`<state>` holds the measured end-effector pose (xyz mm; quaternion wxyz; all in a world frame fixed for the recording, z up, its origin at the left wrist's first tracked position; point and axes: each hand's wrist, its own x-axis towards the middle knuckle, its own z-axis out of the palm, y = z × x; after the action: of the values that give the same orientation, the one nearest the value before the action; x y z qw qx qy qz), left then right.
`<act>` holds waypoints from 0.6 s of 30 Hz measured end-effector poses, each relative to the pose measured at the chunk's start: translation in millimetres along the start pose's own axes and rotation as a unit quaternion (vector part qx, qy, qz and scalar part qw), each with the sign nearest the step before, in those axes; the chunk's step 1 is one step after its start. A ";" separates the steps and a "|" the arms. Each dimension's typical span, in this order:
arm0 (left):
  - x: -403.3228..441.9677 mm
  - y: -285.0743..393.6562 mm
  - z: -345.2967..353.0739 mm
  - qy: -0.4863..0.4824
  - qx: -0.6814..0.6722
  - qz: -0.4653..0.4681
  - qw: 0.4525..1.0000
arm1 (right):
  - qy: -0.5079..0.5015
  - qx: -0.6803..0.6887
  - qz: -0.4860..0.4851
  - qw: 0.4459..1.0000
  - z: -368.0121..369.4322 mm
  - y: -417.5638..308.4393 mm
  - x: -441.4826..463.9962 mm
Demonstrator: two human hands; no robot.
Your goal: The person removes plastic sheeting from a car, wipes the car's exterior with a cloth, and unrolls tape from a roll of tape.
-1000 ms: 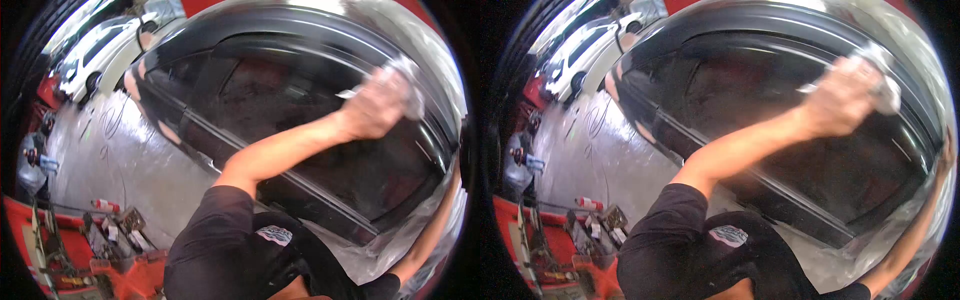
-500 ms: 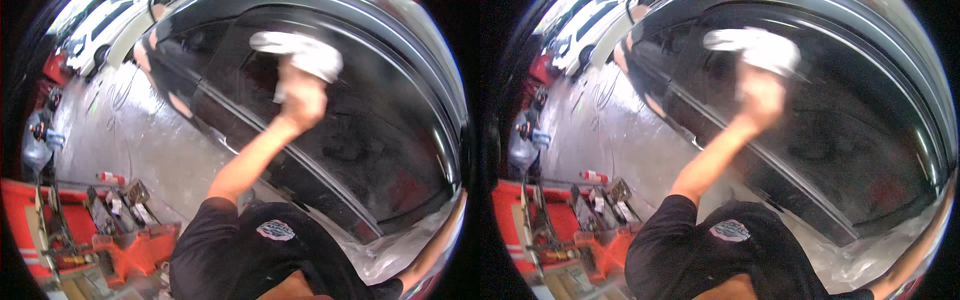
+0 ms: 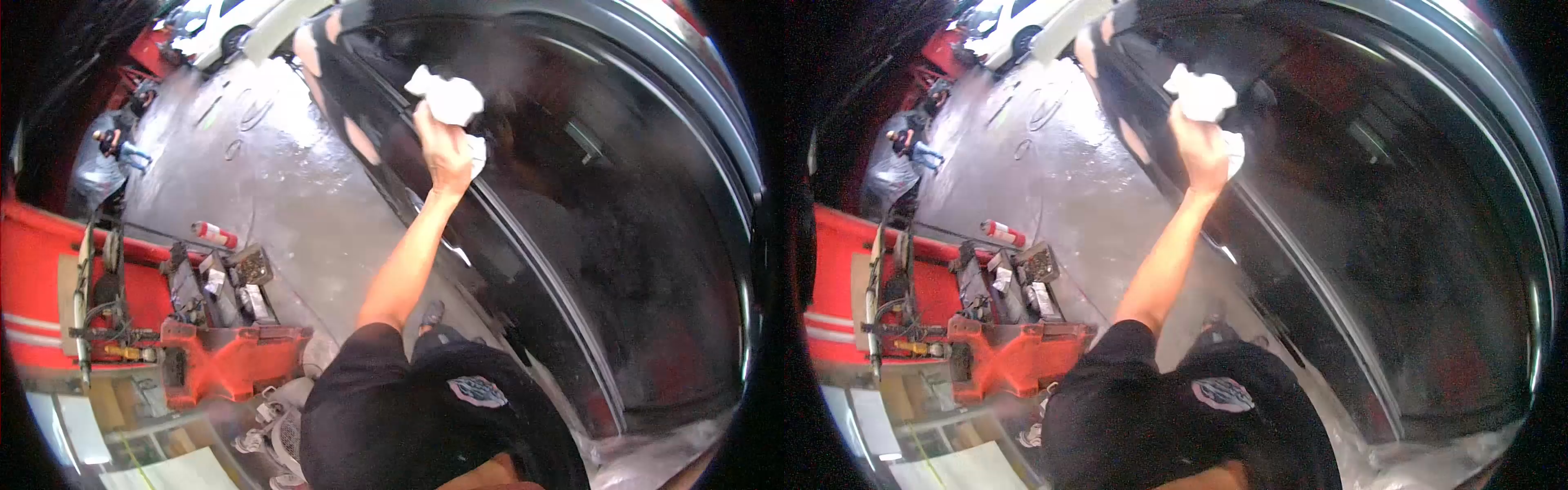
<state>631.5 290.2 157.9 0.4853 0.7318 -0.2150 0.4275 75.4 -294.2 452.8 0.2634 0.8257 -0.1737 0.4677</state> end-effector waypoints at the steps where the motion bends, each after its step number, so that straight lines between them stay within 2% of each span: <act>1: 15.7 -9.1 -6.9 0.047 -0.034 -0.059 0.997 | 0.010 -0.003 -0.006 1.000 2.3 -3.9 -0.1; 4: -4.6 -95.5 27.9 -0.036 0.102 -0.051 0.993 | 0.030 -0.011 -0.017 0.999 6.8 -15.4 1.8; 6: -8.2 -90.9 36.1 -0.073 0.194 -0.054 0.977 | 0.041 -0.017 -0.020 0.999 10.1 -23.3 -1.3; 7: -26.6 -57.3 26.5 -0.111 0.072 -0.177 0.975 | 0.042 -0.014 -0.022 0.999 14.9 -26.6 -0.2; 9: -92.9 -13.9 21.7 -0.193 0.185 -0.117 0.957 | 0.047 -0.007 -0.021 0.999 23.5 -35.5 -0.7; 11: -119.7 66.5 -4.9 -0.126 0.071 -0.034 0.989 | 0.048 -0.007 -0.028 0.998 19.4 -30.9 4.2; 12: -120.0 85.0 -15.4 -0.195 0.080 -0.023 0.977 | 0.044 -0.009 -0.034 0.998 16.5 -28.4 8.3; 14: -84.5 92.9 -41.2 -0.244 0.040 -0.008 0.969 | 0.043 -0.010 -0.046 0.998 10.2 -25.1 16.1; 15: -103.3 49.6 -31.1 -0.236 -0.024 -0.026 0.971 | 0.045 -0.006 -0.053 0.998 9.9 -23.4 20.2; 16: -94.9 17.3 -21.8 -0.161 -0.022 0.000 0.987 | 0.047 -0.003 -0.057 0.997 10.6 -23.0 23.7; 17: -88.8 -0.2 -17.9 -0.150 0.040 0.024 0.988 | 0.048 -0.001 -0.058 0.997 11.2 -20.5 25.5; 18: -86.2 -13.8 -14.0 -0.149 0.020 0.019 0.988 | 0.048 0.002 -0.059 0.997 11.7 -20.7 27.5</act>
<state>589.1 300.1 81.0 0.4246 0.7928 -0.2905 0.3269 108.2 -285.8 466.1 0.2967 0.8118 -0.1110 0.4905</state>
